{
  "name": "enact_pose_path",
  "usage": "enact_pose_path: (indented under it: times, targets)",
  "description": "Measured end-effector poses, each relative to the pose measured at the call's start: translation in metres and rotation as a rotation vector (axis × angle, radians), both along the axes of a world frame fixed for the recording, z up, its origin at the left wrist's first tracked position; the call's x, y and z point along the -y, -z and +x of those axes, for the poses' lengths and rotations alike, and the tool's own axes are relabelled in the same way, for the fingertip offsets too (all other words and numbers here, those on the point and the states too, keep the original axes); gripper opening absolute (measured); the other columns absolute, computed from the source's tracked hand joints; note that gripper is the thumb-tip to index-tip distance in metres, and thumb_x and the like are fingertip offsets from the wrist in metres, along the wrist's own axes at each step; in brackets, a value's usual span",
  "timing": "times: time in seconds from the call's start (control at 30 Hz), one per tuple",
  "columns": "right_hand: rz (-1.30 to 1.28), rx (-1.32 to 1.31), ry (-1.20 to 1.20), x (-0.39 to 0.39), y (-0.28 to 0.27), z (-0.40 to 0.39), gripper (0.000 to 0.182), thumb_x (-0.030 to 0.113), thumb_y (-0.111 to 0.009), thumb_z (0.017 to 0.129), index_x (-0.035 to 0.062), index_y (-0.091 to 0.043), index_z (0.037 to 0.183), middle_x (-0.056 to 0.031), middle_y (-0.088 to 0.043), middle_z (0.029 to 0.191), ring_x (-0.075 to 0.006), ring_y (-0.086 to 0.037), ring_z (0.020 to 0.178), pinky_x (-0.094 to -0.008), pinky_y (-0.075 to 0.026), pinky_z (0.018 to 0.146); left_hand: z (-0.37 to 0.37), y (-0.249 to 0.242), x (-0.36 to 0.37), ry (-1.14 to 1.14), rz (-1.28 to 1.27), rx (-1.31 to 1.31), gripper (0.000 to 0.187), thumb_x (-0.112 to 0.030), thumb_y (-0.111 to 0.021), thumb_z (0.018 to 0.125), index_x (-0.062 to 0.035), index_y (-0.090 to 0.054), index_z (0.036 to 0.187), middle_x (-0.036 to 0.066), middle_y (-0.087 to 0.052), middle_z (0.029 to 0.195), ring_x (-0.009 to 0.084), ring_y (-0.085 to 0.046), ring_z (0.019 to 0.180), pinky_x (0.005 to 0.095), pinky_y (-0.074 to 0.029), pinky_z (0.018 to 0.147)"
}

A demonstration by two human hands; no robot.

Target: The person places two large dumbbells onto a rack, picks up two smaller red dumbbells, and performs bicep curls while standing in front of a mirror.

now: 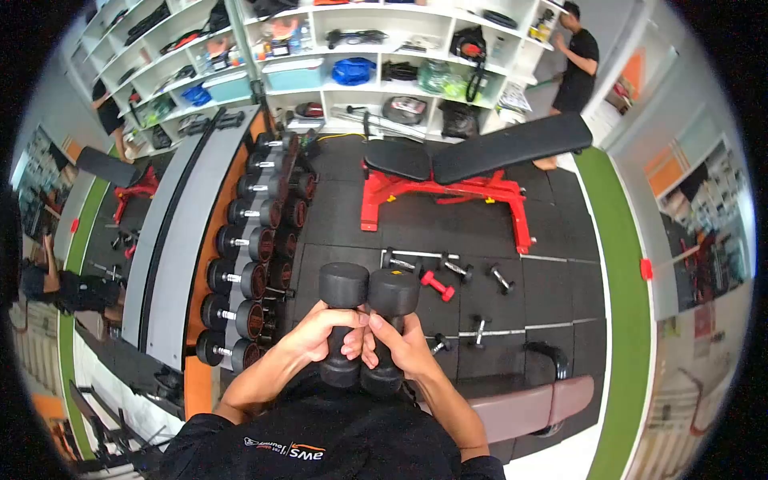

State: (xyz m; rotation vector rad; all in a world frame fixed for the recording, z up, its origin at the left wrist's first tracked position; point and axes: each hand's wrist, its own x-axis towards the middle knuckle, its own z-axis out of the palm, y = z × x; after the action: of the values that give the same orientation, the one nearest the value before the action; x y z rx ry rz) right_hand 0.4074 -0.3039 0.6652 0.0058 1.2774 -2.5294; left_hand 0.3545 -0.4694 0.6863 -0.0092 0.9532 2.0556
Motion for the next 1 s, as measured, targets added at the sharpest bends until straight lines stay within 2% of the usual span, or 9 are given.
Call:
enact_pose_path:
  times: [0.27,0.37,0.47,0.67,0.77,1.0]
  targets:
    - [0.008,-0.162,-0.21,0.046,-0.002,-0.034,0.02,0.016,-0.056,0.099,-0.0021,-0.051,0.105,-0.0085,-0.055,0.064,-0.0169,-0.058,0.052,-0.0321,-0.049,0.048,0.002,0.005,0.056,-0.187,-0.041,-0.045,0.009,-0.005,-0.062,0.084,0.0028,-0.058,0.086,0.009,-0.052,0.056,0.0177,-0.052,0.045,0.0326,-0.045,0.046]
    - [-0.002,-0.134,-0.281,0.072,-0.001,-0.05,0.02,0.015,-0.056,0.099,-0.0027,-0.051,0.107,-0.0098,-0.058,0.066,-0.0174,-0.058,0.053,-0.032,-0.049,0.048,-0.002,0.01,0.086,-0.23,-0.013,-0.065,0.017,-0.011,-0.064,0.087,0.0043,-0.059,0.095,0.006,-0.053,0.057,0.0141,-0.053,0.048,0.0298,-0.046,0.047]
    - [0.029,-0.156,-0.341,0.102,-0.001,-0.068,0.02,0.013,-0.055,0.099,-0.0034,-0.052,0.108,-0.012,-0.06,0.07,-0.0179,-0.059,0.053,-0.0324,-0.05,0.049,-0.008,0.008,0.114,-0.316,0.007,-0.015,0.011,-0.006,-0.065,0.086,0.0025,-0.059,0.088,0.007,-0.051,0.057,0.017,-0.053,0.048,0.0321,-0.044,0.047]
    - [0.066,-0.178,-0.451,0.165,-0.007,-0.105,0.021,0.01,-0.055,0.098,-0.0044,-0.051,0.112,-0.0139,-0.062,0.073,-0.0189,-0.06,0.055,-0.0343,-0.053,0.054,-0.026,0.007,0.177,-0.444,0.035,-0.018,0.012,-0.007,-0.066,0.086,0.0027,-0.058,0.086,0.009,-0.052,0.059,0.0176,-0.053,0.05,0.033,-0.044,0.048]
    - [0.05,-0.203,-0.493,0.201,-0.012,-0.119,0.021,0.008,-0.057,0.097,-0.0047,-0.051,0.113,-0.0136,-0.062,0.075,-0.0191,-0.061,0.057,-0.0345,-0.053,0.054,-0.031,0.016,0.212,-0.46,0.112,-0.068,0.014,-0.007,-0.065,0.088,0.0033,-0.059,0.095,0.007,-0.055,0.064,0.0142,-0.053,0.05,0.0283,-0.041,0.047]
    - [0.075,-0.216,-0.607,0.274,-0.004,-0.142,0.025,0.006,-0.059,0.095,-0.0048,-0.05,0.116,-0.0106,-0.062,0.08,-0.0171,-0.061,0.058,-0.0327,-0.053,0.054,-0.036,0.014,0.285,-0.56,0.048,-0.041,0.009,-0.004,-0.064,0.085,0.0036,-0.061,0.088,0.008,-0.058,0.064,0.0139,-0.053,0.051,0.0282,-0.041,0.047]
